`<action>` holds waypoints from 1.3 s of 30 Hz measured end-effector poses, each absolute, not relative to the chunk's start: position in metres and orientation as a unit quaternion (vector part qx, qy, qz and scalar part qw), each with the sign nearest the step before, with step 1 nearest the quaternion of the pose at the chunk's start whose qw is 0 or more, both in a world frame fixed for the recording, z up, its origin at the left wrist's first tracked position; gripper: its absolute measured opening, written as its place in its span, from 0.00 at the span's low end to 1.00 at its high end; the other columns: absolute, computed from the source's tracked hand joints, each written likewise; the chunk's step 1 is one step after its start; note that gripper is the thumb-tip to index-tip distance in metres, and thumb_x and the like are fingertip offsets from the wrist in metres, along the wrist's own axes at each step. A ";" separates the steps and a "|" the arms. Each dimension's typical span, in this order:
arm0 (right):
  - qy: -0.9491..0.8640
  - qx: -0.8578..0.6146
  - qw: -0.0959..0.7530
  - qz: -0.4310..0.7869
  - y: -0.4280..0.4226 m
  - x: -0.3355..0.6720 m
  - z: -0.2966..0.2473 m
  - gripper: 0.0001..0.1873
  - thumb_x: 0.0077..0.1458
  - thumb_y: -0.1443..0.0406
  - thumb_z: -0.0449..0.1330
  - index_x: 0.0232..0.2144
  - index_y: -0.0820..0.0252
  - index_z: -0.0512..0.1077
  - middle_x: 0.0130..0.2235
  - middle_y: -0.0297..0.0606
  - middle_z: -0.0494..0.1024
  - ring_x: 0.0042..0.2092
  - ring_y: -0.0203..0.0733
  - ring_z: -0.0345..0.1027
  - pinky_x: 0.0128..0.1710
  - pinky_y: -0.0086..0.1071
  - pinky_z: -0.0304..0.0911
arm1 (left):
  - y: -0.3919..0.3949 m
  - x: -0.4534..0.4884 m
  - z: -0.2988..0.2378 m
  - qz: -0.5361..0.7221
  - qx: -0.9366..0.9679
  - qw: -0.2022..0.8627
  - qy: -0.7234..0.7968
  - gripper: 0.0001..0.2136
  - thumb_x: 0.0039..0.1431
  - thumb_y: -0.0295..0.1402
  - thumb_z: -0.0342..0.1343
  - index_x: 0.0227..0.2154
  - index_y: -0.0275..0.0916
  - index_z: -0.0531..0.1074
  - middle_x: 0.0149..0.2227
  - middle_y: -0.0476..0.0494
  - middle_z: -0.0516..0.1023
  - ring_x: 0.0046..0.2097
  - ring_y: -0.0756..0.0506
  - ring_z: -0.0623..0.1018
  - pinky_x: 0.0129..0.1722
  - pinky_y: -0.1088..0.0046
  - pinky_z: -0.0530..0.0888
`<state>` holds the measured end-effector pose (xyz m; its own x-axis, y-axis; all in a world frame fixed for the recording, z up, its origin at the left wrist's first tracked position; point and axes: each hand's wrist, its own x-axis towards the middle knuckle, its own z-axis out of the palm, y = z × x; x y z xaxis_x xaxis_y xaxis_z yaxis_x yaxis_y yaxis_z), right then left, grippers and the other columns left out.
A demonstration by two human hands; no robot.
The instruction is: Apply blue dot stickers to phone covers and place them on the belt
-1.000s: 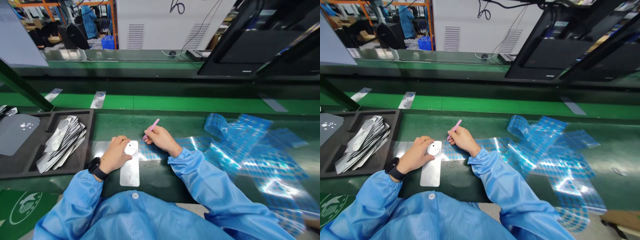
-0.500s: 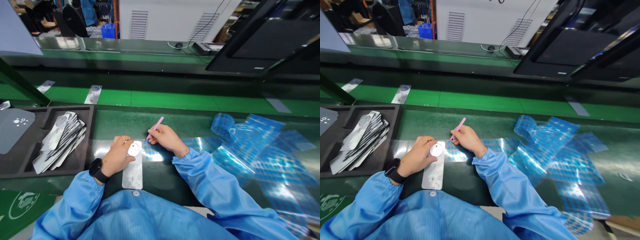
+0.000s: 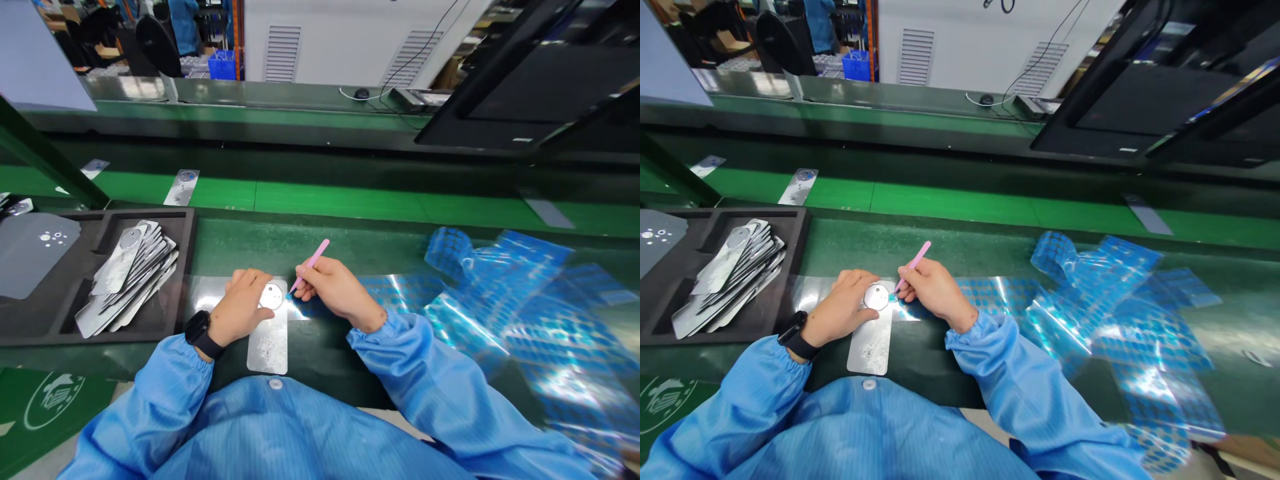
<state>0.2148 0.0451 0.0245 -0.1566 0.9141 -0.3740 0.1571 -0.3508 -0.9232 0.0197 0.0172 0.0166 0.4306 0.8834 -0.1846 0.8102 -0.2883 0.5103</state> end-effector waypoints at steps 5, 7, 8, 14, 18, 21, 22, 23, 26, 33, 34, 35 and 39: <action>-0.486 -0.595 0.292 0.570 0.040 0.197 0.015 0.15 0.60 0.69 0.56 0.21 0.63 0.69 0.19 0.34 0.75 0.20 0.32 0.70 0.21 0.23 0.67 | 0.017 0.020 0.018 0.070 0.800 0.273 0.529 0.25 0.50 0.29 0.64 0.52 0.42 0.65 0.53 0.41 0.69 0.55 0.37 0.65 0.54 0.56 0.65; -0.488 -0.602 0.293 0.560 0.043 0.195 0.011 0.15 0.60 0.69 0.55 0.21 0.63 0.69 0.19 0.34 0.75 0.20 0.32 0.70 0.21 0.23 0.67 | 0.017 0.020 0.018 0.067 0.799 0.275 0.531 0.25 0.50 0.29 0.64 0.52 0.41 0.65 0.52 0.41 0.69 0.55 0.37 0.65 0.54 0.56 0.65; -0.491 -0.603 0.293 0.557 0.043 0.194 0.009 0.15 0.60 0.69 0.55 0.21 0.63 0.69 0.19 0.34 0.75 0.20 0.33 0.70 0.22 0.24 0.67 | 0.016 0.020 0.018 0.067 0.798 0.276 0.532 0.25 0.50 0.29 0.64 0.52 0.41 0.65 0.52 0.41 0.69 0.55 0.37 0.65 0.54 0.56 0.65; -0.507 -0.599 0.287 0.549 0.042 0.196 0.007 0.14 0.60 0.68 0.56 0.22 0.63 0.70 0.19 0.35 0.76 0.21 0.33 0.71 0.22 0.24 0.67 | 0.016 0.021 0.017 0.072 0.794 0.279 0.535 0.25 0.49 0.29 0.65 0.50 0.42 0.66 0.51 0.42 0.69 0.55 0.37 0.65 0.54 0.55 0.65; -0.506 -0.606 0.282 0.545 0.040 0.196 0.010 0.14 0.60 0.68 0.56 0.21 0.63 0.70 0.19 0.35 0.75 0.21 0.32 0.70 0.21 0.23 0.66 | 0.016 0.021 0.017 0.070 0.794 0.282 0.534 0.25 0.49 0.29 0.65 0.51 0.43 0.66 0.52 0.42 0.69 0.55 0.37 0.65 0.54 0.55 0.65; -0.508 -0.608 0.280 0.542 0.040 0.196 0.011 0.14 0.59 0.68 0.57 0.21 0.62 0.70 0.19 0.35 0.75 0.21 0.32 0.70 0.21 0.22 0.66 | 0.015 0.021 0.018 0.072 0.795 0.283 0.532 0.24 0.50 0.29 0.64 0.51 0.43 0.66 0.52 0.42 0.69 0.55 0.37 0.65 0.53 0.55 0.65; -0.509 -0.609 0.279 0.541 0.040 0.196 0.011 0.14 0.59 0.68 0.57 0.21 0.62 0.70 0.19 0.35 0.76 0.21 0.32 0.70 0.22 0.23 0.66 | 0.015 0.021 0.018 0.070 0.794 0.284 0.533 0.24 0.50 0.29 0.64 0.51 0.43 0.66 0.52 0.42 0.69 0.55 0.37 0.65 0.53 0.55 0.65; -0.511 -0.609 0.278 0.538 0.040 0.196 0.011 0.13 0.58 0.68 0.57 0.21 0.62 0.70 0.19 0.35 0.76 0.21 0.33 0.70 0.22 0.23 0.67 | 0.015 0.021 0.018 0.068 0.793 0.285 0.534 0.24 0.50 0.29 0.64 0.51 0.42 0.66 0.52 0.42 0.69 0.55 0.37 0.64 0.53 0.55 0.65; -0.522 -0.611 0.274 0.529 0.040 0.195 0.012 0.13 0.58 0.67 0.57 0.21 0.61 0.70 0.19 0.35 0.76 0.22 0.34 0.71 0.22 0.24 0.67 | 0.014 0.021 0.018 0.071 0.795 0.285 0.531 0.23 0.51 0.29 0.63 0.51 0.43 0.67 0.52 0.42 0.69 0.55 0.37 0.64 0.53 0.54 0.65; -0.544 -0.617 0.262 0.505 0.039 0.195 0.015 0.13 0.58 0.67 0.57 0.21 0.60 0.69 0.20 0.34 0.76 0.22 0.35 0.72 0.23 0.25 0.67 | 0.013 0.021 0.018 0.060 0.806 0.266 0.525 0.19 0.52 0.29 0.63 0.48 0.46 0.71 0.53 0.42 0.68 0.56 0.36 0.63 0.54 0.52 0.65; -0.547 -0.617 0.262 0.502 0.039 0.195 0.015 0.13 0.58 0.67 0.57 0.22 0.60 0.69 0.20 0.34 0.76 0.22 0.35 0.72 0.23 0.25 0.67 | 0.013 0.021 0.019 0.053 0.809 0.263 0.523 0.18 0.52 0.30 0.63 0.47 0.47 0.72 0.53 0.41 0.67 0.57 0.36 0.63 0.54 0.51 0.65; -0.550 -0.616 0.264 0.499 0.039 0.195 0.014 0.12 0.58 0.67 0.57 0.22 0.60 0.69 0.21 0.34 0.76 0.23 0.35 0.72 0.23 0.25 0.67 | 0.013 0.021 0.019 0.046 0.811 0.260 0.522 0.17 0.53 0.30 0.62 0.46 0.47 0.73 0.54 0.41 0.67 0.57 0.35 0.62 0.54 0.51 0.65; -0.559 -0.611 0.269 0.493 0.037 0.196 0.013 0.11 0.58 0.67 0.57 0.23 0.59 0.68 0.21 0.34 0.77 0.23 0.36 0.72 0.23 0.26 0.67 | 0.011 0.021 0.020 0.025 0.815 0.246 0.524 0.16 0.54 0.30 0.62 0.46 0.48 0.75 0.55 0.40 0.66 0.58 0.34 0.61 0.53 0.50 0.65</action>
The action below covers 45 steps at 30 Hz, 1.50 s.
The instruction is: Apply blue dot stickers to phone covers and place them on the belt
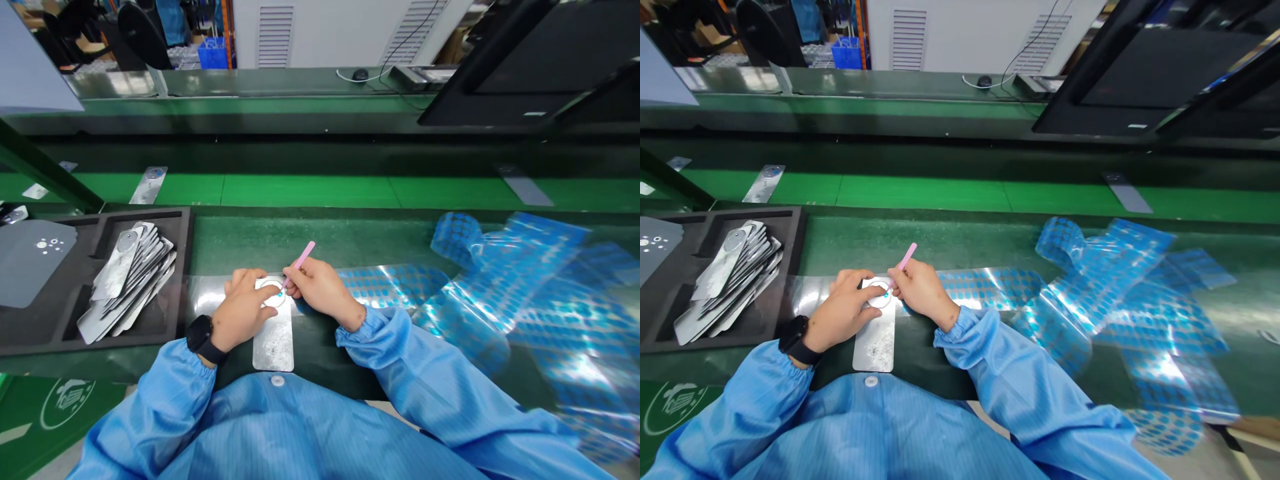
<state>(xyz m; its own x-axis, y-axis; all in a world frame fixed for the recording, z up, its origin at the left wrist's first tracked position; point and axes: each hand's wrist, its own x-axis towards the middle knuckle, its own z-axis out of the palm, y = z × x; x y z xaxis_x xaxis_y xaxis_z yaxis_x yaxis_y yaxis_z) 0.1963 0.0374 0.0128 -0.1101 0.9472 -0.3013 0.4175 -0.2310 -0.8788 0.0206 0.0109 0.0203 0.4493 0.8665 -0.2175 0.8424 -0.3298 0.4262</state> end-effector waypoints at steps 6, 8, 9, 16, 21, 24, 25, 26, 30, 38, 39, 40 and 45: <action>-0.571 -0.612 0.259 0.482 0.038 0.195 0.013 0.11 0.58 0.66 0.56 0.23 0.59 0.68 0.22 0.34 0.77 0.24 0.36 0.73 0.25 0.27 0.67 | 0.007 0.020 0.015 0.041 0.828 0.215 0.517 0.12 0.55 0.31 0.61 0.43 0.51 0.78 0.55 0.41 0.66 0.56 0.34 0.62 0.49 0.51 0.66; -0.574 -0.611 0.255 0.481 0.038 0.195 0.013 0.11 0.59 0.66 0.56 0.24 0.58 0.67 0.23 0.34 0.77 0.24 0.37 0.73 0.26 0.28 0.67 | 0.006 0.020 0.015 0.039 0.827 0.213 0.518 0.12 0.55 0.31 0.61 0.43 0.51 0.78 0.55 0.41 0.67 0.56 0.34 0.62 0.48 0.51 0.66; -0.578 -0.610 0.251 0.480 0.039 0.196 0.013 0.11 0.59 0.66 0.56 0.24 0.58 0.67 0.23 0.34 0.77 0.25 0.38 0.73 0.27 0.29 0.67 | 0.006 0.020 0.015 0.038 0.826 0.213 0.520 0.12 0.56 0.31 0.61 0.43 0.51 0.78 0.55 0.40 0.67 0.56 0.33 0.62 0.48 0.51 0.66; -0.742 -0.556 0.320 0.193 0.022 0.209 0.020 0.10 0.58 0.68 0.51 0.28 0.59 0.70 0.33 0.44 0.77 0.38 0.45 0.72 0.41 0.36 0.66 | 0.007 0.021 0.013 0.049 0.821 0.212 0.528 0.11 0.55 0.32 0.61 0.42 0.49 0.77 0.55 0.41 0.68 0.56 0.34 0.62 0.48 0.52 0.65; -0.858 -0.482 0.111 0.137 -0.002 0.203 0.013 0.12 0.57 0.70 0.51 0.38 0.61 0.74 0.39 0.45 0.74 0.36 0.43 0.71 0.37 0.34 0.66 | 0.007 0.022 0.013 0.052 0.816 0.216 0.534 0.15 0.54 0.32 0.63 0.44 0.41 0.69 0.54 0.40 0.69 0.54 0.36 0.63 0.47 0.56 0.65; -0.868 -0.485 0.033 0.105 -0.009 0.196 0.008 0.12 0.60 0.68 0.52 0.41 0.61 0.75 0.40 0.46 0.74 0.35 0.44 0.71 0.34 0.34 0.66 | 0.006 0.022 0.013 0.059 0.815 0.214 0.535 0.15 0.55 0.33 0.62 0.43 0.40 0.66 0.53 0.40 0.69 0.53 0.37 0.63 0.45 0.58 0.64; -0.868 -0.485 0.026 0.100 -0.010 0.195 0.007 0.12 0.60 0.68 0.52 0.41 0.61 0.75 0.40 0.46 0.74 0.35 0.44 0.71 0.34 0.33 0.66 | 0.006 0.022 0.013 0.063 0.816 0.213 0.533 0.14 0.55 0.34 0.62 0.43 0.40 0.66 0.53 0.39 0.69 0.52 0.37 0.63 0.44 0.58 0.64; -0.869 -0.485 0.021 0.099 -0.010 0.194 0.006 0.12 0.61 0.69 0.52 0.41 0.62 0.75 0.40 0.46 0.74 0.36 0.44 0.71 0.35 0.33 0.66 | 0.006 0.022 0.012 0.067 0.817 0.213 0.532 0.14 0.56 0.34 0.61 0.43 0.40 0.65 0.53 0.39 0.69 0.52 0.37 0.63 0.44 0.58 0.64; -0.867 -0.485 0.020 0.108 -0.010 0.194 0.008 0.11 0.61 0.68 0.52 0.41 0.62 0.75 0.41 0.45 0.75 0.38 0.43 0.72 0.37 0.33 0.67 | 0.006 0.023 0.009 0.074 0.816 0.215 0.531 0.16 0.55 0.35 0.62 0.43 0.40 0.64 0.50 0.40 0.68 0.51 0.38 0.63 0.44 0.59 0.64; -0.843 -0.490 0.090 0.201 0.002 0.200 0.011 0.09 0.55 0.68 0.56 0.40 0.60 0.72 0.45 0.45 0.72 0.40 0.43 0.71 0.40 0.34 0.67 | 0.007 0.027 0.005 0.102 0.793 0.246 0.548 0.21 0.48 0.32 0.66 0.42 0.40 0.61 0.48 0.40 0.67 0.52 0.36 0.65 0.48 0.55 0.64; -0.828 -0.498 0.127 0.223 0.005 0.201 0.011 0.12 0.52 0.69 0.58 0.41 0.60 0.72 0.46 0.45 0.72 0.42 0.44 0.71 0.41 0.36 0.66 | 0.006 0.028 0.004 0.114 0.790 0.255 0.546 0.22 0.48 0.31 0.66 0.43 0.40 0.61 0.49 0.39 0.66 0.53 0.37 0.65 0.49 0.54 0.65; -0.807 -0.512 0.161 0.247 0.009 0.201 0.011 0.16 0.50 0.69 0.59 0.43 0.60 0.71 0.46 0.45 0.73 0.43 0.45 0.71 0.42 0.36 0.66 | 0.004 0.030 0.002 0.129 0.786 0.265 0.544 0.23 0.48 0.30 0.66 0.45 0.41 0.61 0.50 0.39 0.65 0.53 0.37 0.66 0.50 0.54 0.65; -0.699 -0.519 0.210 0.445 0.053 0.198 0.020 0.11 0.49 0.67 0.58 0.37 0.60 0.73 0.27 0.34 0.74 0.27 0.39 0.66 0.29 0.32 0.62 | -0.004 0.030 0.013 0.247 0.758 0.207 0.567 0.23 0.51 0.29 0.62 0.50 0.41 0.62 0.52 0.37 0.63 0.55 0.38 0.65 0.54 0.54 0.65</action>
<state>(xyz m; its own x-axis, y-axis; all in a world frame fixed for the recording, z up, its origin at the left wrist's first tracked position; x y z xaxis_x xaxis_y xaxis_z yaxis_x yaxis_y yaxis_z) 0.1978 0.0534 0.0202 -0.3733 0.9123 -0.1685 0.5393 0.0656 -0.8396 0.0298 -0.0038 0.0129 0.2356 0.9618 0.1395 0.7578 -0.2717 0.5932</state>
